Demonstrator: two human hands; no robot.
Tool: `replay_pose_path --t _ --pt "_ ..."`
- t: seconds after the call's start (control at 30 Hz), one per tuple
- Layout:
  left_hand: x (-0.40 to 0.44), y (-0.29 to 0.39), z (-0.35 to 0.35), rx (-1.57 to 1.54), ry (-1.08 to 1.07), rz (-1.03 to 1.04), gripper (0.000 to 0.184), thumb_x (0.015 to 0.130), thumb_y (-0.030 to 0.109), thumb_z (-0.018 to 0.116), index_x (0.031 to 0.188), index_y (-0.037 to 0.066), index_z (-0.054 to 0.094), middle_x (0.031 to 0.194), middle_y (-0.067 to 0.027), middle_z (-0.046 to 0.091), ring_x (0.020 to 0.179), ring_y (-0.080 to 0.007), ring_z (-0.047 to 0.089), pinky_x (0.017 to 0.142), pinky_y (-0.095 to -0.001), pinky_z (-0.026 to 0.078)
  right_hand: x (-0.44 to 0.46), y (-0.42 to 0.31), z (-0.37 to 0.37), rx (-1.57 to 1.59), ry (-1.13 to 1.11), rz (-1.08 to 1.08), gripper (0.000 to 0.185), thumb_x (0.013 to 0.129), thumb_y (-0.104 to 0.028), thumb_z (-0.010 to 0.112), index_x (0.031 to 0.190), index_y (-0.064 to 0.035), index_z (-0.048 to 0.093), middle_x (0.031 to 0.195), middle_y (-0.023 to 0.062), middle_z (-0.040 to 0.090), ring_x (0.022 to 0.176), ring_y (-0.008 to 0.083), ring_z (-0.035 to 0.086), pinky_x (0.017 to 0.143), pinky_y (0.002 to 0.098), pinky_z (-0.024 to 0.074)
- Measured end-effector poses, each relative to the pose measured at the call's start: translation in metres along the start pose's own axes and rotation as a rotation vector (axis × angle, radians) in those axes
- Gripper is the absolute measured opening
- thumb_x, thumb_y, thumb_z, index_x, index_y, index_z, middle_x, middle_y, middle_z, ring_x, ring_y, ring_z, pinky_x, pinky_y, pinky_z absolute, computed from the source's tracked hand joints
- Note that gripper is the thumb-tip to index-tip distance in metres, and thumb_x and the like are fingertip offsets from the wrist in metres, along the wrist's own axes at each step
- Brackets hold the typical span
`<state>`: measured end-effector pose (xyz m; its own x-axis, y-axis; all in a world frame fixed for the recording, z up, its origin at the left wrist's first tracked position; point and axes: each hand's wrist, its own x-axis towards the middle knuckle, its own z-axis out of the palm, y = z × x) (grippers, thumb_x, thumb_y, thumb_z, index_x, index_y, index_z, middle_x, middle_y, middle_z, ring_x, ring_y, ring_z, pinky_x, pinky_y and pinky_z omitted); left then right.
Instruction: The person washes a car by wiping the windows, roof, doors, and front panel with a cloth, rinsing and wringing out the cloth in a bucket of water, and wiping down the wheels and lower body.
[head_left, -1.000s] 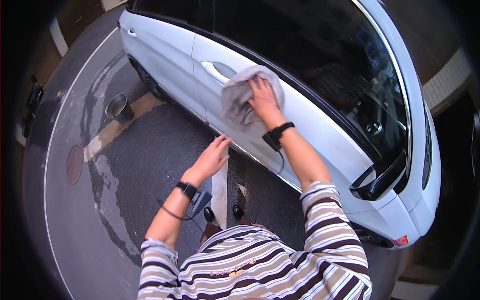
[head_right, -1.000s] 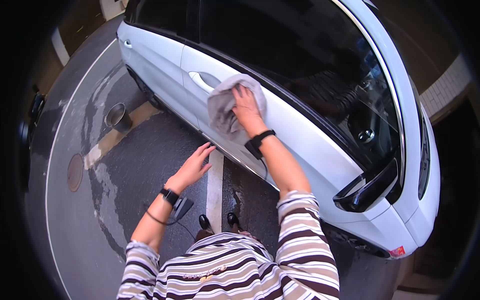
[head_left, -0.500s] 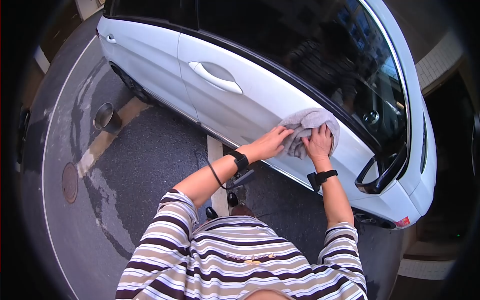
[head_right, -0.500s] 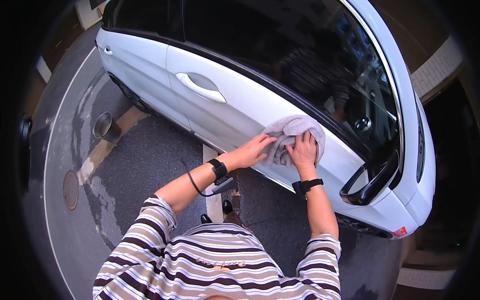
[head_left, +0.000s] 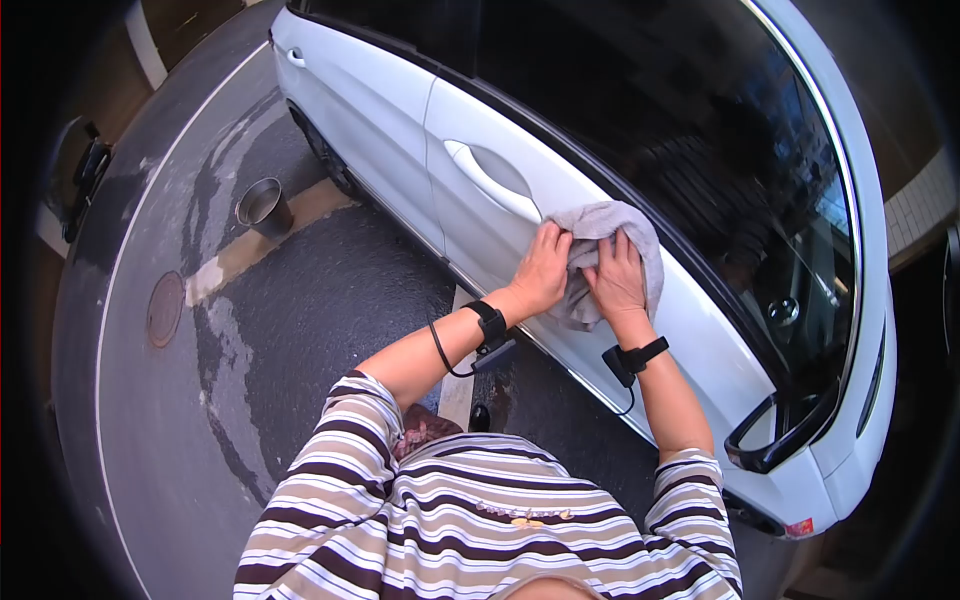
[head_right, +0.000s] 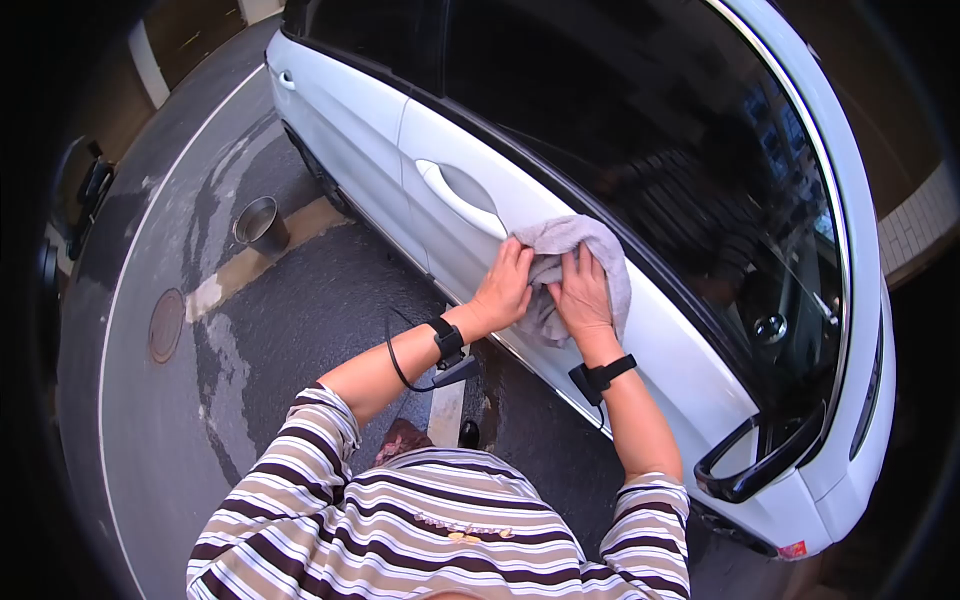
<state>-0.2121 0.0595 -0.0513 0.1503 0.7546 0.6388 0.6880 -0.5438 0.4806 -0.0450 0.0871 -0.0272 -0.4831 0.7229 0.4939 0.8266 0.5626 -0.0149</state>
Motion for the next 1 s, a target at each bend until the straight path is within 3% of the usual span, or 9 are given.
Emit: replay_pose_path --t 0.17,0.37,0.4,0.5,0.63,0.77,0.83,0.93,1.0 --pt "0.019 -0.038 -0.027 0.251 0.059 0.024 0.045 0.070 -0.001 0.058 0.113 -0.008 0.046 0.120 -0.0291 0.043 0.120 -0.0457 0.041 0.108 -0.0503 0.031 0.052 -0.027 0.022 0.114 -0.055 -0.162 0.068 0.077 -0.013 0.070 0.135 0.0072 0.041 0.144 0.0280 0.037 0.132 0.0413 0.038 0.114 0.0421 0.0301" --pt "-0.007 -0.070 -0.066 0.169 0.081 -0.092 0.063 0.072 -0.002 0.060 0.131 -0.008 0.040 0.129 -0.0262 0.042 0.124 -0.0437 0.040 0.107 -0.0488 0.033 0.113 -0.057 0.062 0.188 -0.078 -0.391 0.068 0.077 -0.006 0.066 0.137 0.0091 0.038 0.142 0.0282 0.041 0.135 0.0371 0.037 0.115 0.0391 0.0305" --pt "-0.013 -0.075 -0.075 0.160 0.082 -0.122 0.065 0.072 -0.002 0.061 0.133 -0.008 0.039 0.130 -0.0261 0.041 0.123 -0.0437 0.040 0.106 -0.0480 0.034 0.123 -0.067 0.064 0.189 -0.028 -0.468 0.066 0.078 -0.004 0.064 0.137 0.0096 0.038 0.141 0.0293 0.042 0.131 0.0394 0.042 0.111 0.0402 0.0357" --pt "-0.033 -0.091 -0.100 0.172 0.077 -0.204 0.065 0.073 -0.002 0.063 0.133 -0.007 0.039 0.131 -0.0245 0.042 0.124 -0.0418 0.041 0.104 -0.0472 0.036 0.143 -0.101 0.074 0.417 -0.209 -0.372 0.062 0.080 -0.004 0.063 0.135 0.0118 0.040 0.142 0.0318 0.039 0.125 0.0440 0.047 0.104 0.0431 0.0412" --pt "-0.059 -0.111 -0.130 0.169 0.030 -0.249 0.063 0.073 -0.003 0.061 0.133 0.000 0.042 0.128 -0.0214 0.045 0.119 -0.0400 0.045 0.101 -0.0458 0.039 0.175 -0.126 0.087 0.480 -0.196 -0.079 0.056 0.088 -0.010 0.060 0.138 0.0035 0.041 0.133 0.0286 0.051 0.115 0.0430 0.055 0.097 0.0454 0.0448" --pt "-0.082 -0.124 -0.133 0.154 0.032 -0.319 0.058 0.073 -0.005 0.059 0.129 0.001 0.046 0.125 -0.0222 0.046 0.118 -0.0402 0.048 0.100 -0.0460 0.042 0.185 -0.107 0.111 0.610 -0.146 -0.052 0.052 0.090 -0.012 0.059 0.138 -0.0008 0.043 0.122 0.0262 0.060 0.109 0.0420 0.059 0.094 0.0456 0.0471" --pt "-0.086 -0.124 -0.131 0.109 0.022 -0.319 0.056 0.073 -0.006 0.059 0.127 0.001 0.046 0.125 -0.0229 0.046 0.118 -0.0410 0.048 0.099 -0.0457 0.043 0.188 -0.114 0.094 0.557 -0.241 0.007 0.054 0.088 -0.012 0.061 0.138 0.0005 0.043 0.116 0.0270 0.063 0.104 0.0425 0.062 0.092 0.0426 0.0489" --pt "-0.088 -0.117 -0.132 0.068 0.008 -0.270 0.056 0.073 -0.007 0.058 0.127 0.001 0.046 0.125 -0.0230 0.046 0.116 -0.0406 0.049 0.098 -0.0450 0.044 0.174 -0.145 0.063 0.184 -0.411 0.024 0.059 0.087 -0.010 0.059 0.141 0.0024 0.040 0.130 0.0254 0.056 0.120 0.0380 0.056 0.099 0.0402 0.0452" --pt "-0.093 -0.117 -0.130 0.070 -0.010 -0.241 0.056 0.074 -0.008 0.057 0.128 0.000 0.046 0.125 -0.0229 0.046 0.116 -0.0403 0.050 0.097 -0.0447 0.044 0.149 -0.135 0.081 -0.188 -0.104 -0.352 0.063 0.085 -0.010 0.057 0.143 0.0034 0.037 0.140 0.0223 0.048 0.132 0.0349 0.044 0.104 0.0415 0.0406"
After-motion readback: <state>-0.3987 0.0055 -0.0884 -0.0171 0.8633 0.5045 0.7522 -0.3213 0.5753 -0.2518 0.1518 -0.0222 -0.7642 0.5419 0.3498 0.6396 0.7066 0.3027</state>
